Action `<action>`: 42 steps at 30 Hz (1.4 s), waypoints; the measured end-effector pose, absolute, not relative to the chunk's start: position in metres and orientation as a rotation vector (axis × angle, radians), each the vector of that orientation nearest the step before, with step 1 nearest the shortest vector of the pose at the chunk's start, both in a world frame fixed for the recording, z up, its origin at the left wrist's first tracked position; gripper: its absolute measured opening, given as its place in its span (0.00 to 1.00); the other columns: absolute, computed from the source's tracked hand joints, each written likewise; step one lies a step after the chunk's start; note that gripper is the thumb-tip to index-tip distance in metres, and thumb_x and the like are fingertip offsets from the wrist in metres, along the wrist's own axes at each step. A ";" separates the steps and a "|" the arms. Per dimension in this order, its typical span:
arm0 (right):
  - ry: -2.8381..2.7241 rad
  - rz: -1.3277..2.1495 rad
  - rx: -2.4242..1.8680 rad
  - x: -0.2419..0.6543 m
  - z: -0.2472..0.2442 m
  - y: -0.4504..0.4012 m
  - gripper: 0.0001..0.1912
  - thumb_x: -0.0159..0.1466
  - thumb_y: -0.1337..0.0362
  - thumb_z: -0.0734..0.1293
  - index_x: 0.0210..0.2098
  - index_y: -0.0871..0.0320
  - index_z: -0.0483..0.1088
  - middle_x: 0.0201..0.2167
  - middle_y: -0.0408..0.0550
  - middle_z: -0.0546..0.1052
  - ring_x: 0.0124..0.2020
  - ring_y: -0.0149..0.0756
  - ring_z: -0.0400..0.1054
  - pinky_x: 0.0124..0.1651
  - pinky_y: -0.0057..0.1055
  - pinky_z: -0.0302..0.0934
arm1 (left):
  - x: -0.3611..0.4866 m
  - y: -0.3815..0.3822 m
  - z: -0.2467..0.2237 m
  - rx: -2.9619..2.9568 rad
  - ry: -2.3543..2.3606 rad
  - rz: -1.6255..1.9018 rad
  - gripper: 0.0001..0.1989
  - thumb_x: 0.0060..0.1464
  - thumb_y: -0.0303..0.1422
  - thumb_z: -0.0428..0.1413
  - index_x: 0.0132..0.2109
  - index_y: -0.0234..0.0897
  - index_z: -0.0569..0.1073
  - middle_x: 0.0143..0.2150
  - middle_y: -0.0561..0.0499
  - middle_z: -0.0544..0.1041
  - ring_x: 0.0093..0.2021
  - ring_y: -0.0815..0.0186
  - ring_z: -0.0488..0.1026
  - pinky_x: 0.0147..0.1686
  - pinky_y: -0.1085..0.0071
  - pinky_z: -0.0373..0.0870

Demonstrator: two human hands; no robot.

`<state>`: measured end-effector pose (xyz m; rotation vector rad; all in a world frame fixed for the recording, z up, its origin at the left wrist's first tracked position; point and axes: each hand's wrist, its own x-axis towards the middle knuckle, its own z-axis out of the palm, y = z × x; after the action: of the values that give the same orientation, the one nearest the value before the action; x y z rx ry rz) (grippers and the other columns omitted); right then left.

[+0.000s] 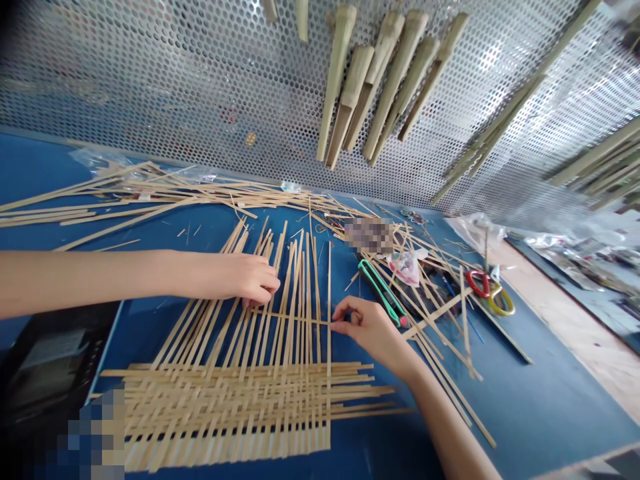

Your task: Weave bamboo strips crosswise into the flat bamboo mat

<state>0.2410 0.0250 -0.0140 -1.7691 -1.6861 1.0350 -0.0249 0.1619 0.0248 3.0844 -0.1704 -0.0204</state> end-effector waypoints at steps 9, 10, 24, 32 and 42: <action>-1.695 1.035 -1.758 0.241 -0.014 0.026 0.09 0.54 0.57 0.70 0.27 0.57 0.71 0.14 0.34 0.55 0.19 0.28 0.47 0.24 0.29 0.41 | -0.020 0.162 0.019 3.089 -0.171 0.094 0.14 0.53 0.18 0.58 0.27 0.39 0.66 0.29 0.56 0.74 0.35 0.66 0.66 0.40 0.69 0.55; -1.696 1.034 -1.756 0.241 -0.014 0.026 0.09 0.54 0.57 0.70 0.27 0.57 0.71 0.14 0.34 0.56 0.19 0.28 0.47 0.24 0.29 0.41 | -0.020 0.162 0.018 3.084 -0.168 0.111 0.14 0.54 0.18 0.57 0.28 0.39 0.66 0.29 0.56 0.74 0.34 0.66 0.66 0.41 0.69 0.55; -1.734 1.020 -1.751 0.243 -0.016 0.025 0.09 0.56 0.57 0.69 0.28 0.56 0.72 0.16 0.36 0.58 0.20 0.29 0.49 0.25 0.29 0.44 | -0.033 0.165 0.006 3.016 -0.041 0.129 0.16 0.46 0.12 0.50 0.29 0.40 0.68 0.30 0.57 0.74 0.36 0.67 0.69 0.46 0.67 0.52; -1.742 0.984 -1.797 0.245 -0.016 0.025 0.08 0.54 0.57 0.68 0.26 0.55 0.72 0.15 0.37 0.58 0.19 0.30 0.49 0.24 0.30 0.42 | -0.034 0.162 0.004 3.005 0.032 0.145 0.14 0.49 0.15 0.51 0.29 0.39 0.69 0.30 0.56 0.75 0.35 0.66 0.68 0.44 0.65 0.51; -1.795 0.930 -1.806 0.250 -0.022 0.023 0.08 0.57 0.57 0.67 0.27 0.53 0.72 0.23 0.44 0.71 0.19 0.31 0.54 0.23 0.32 0.48 | -0.036 0.166 0.004 2.972 0.182 0.094 0.10 0.55 0.24 0.54 0.28 0.40 0.70 0.31 0.56 0.76 0.37 0.65 0.69 0.46 0.63 0.52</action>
<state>0.2498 0.0235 -0.0218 -1.8058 -1.7950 0.9304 -0.0362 0.1656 0.0038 2.9715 0.1816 0.0935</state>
